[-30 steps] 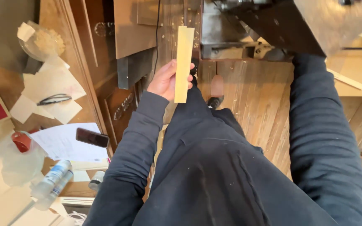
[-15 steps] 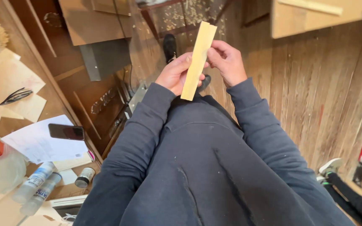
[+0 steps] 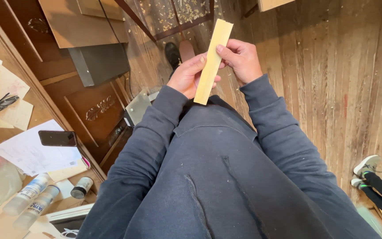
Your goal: Assembling wooden picture frames using a joining machine and miter saw.
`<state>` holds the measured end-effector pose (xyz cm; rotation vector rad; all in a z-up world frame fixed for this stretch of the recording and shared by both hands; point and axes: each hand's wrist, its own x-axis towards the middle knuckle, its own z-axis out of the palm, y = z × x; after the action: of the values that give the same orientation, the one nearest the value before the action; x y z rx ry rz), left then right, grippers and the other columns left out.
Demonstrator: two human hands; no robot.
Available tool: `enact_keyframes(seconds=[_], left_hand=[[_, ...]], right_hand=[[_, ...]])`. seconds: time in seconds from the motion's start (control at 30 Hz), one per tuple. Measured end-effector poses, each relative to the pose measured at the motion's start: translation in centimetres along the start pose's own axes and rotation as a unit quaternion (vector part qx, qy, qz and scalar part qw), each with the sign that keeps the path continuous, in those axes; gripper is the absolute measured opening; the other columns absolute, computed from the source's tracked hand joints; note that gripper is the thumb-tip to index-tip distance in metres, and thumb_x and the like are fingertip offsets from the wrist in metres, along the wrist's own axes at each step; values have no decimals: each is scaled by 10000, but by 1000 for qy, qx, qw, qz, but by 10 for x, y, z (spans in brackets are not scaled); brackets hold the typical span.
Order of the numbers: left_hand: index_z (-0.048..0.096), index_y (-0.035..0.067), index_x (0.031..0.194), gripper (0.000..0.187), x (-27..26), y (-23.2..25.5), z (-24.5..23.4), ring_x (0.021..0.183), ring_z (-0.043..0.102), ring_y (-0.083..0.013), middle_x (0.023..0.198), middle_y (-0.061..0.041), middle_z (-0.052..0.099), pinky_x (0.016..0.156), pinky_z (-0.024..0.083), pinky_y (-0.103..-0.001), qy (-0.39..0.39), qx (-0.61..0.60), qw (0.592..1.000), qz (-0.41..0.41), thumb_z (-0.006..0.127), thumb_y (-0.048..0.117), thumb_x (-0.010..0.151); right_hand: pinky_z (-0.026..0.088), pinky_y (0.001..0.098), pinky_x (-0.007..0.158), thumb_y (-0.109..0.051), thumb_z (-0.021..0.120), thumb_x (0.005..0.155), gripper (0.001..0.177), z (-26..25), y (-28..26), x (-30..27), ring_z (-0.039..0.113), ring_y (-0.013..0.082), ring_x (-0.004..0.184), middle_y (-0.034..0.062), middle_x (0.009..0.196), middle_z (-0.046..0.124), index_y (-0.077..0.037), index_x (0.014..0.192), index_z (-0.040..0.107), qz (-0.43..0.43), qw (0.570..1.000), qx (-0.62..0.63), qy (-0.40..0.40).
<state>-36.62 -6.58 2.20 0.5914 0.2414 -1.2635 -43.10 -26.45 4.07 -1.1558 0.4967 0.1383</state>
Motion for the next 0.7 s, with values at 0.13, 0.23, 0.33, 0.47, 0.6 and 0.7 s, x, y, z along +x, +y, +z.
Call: enact_keyframes(seconds=[0.13,0.23,0.33,0.47,0.6,0.7], left_hand=[[526,37,1478,481,-1,2,-1,940,737,-255,1283,-155,703,791,616,-393,9,11,1000,3,512,329,1096],[520,32,1486,477,7,9,0,950,735,-254,1289,-152,698,792,614,-395,-2,4,1000,0,510,319,1105],[514,32,1493,473,4,10,3,959,733,-251,1296,-147,695,791,609,-394,-4,-9,1000,-3,505,312,1113],[507,36,1487,476,16,24,1,961,734,-246,1302,-143,698,788,610,-392,-2,-3,1000,-14,489,320,1106],[510,32,1492,480,18,31,-2,960,733,-246,1295,-144,698,785,607,-392,-9,-5,1000,-13,495,324,1111],[516,39,1486,486,21,42,-2,942,734,-245,1278,-148,705,773,609,-389,-7,7,1000,-13,508,331,1098]], right_hand=[[550,235,728,-163,680,1045,230,0,3,3,671,92,820,64,976,730,41,1146,714,3,1000,28,-9],[532,232,705,-164,684,1053,225,-2,0,9,656,91,800,64,962,723,42,1139,717,0,1000,21,2],[527,231,693,-169,686,1054,227,4,-6,6,653,93,789,66,956,722,41,1135,716,5,1000,14,9],[557,238,719,-171,686,1045,241,5,-14,21,681,98,817,69,980,729,43,1155,705,-8,999,45,9],[547,237,713,-170,691,1052,245,5,-11,30,667,95,809,70,979,725,50,1159,703,-2,999,41,13],[554,236,723,-167,690,1050,238,9,-13,38,674,95,817,69,982,727,46,1156,702,-1,999,48,18]])
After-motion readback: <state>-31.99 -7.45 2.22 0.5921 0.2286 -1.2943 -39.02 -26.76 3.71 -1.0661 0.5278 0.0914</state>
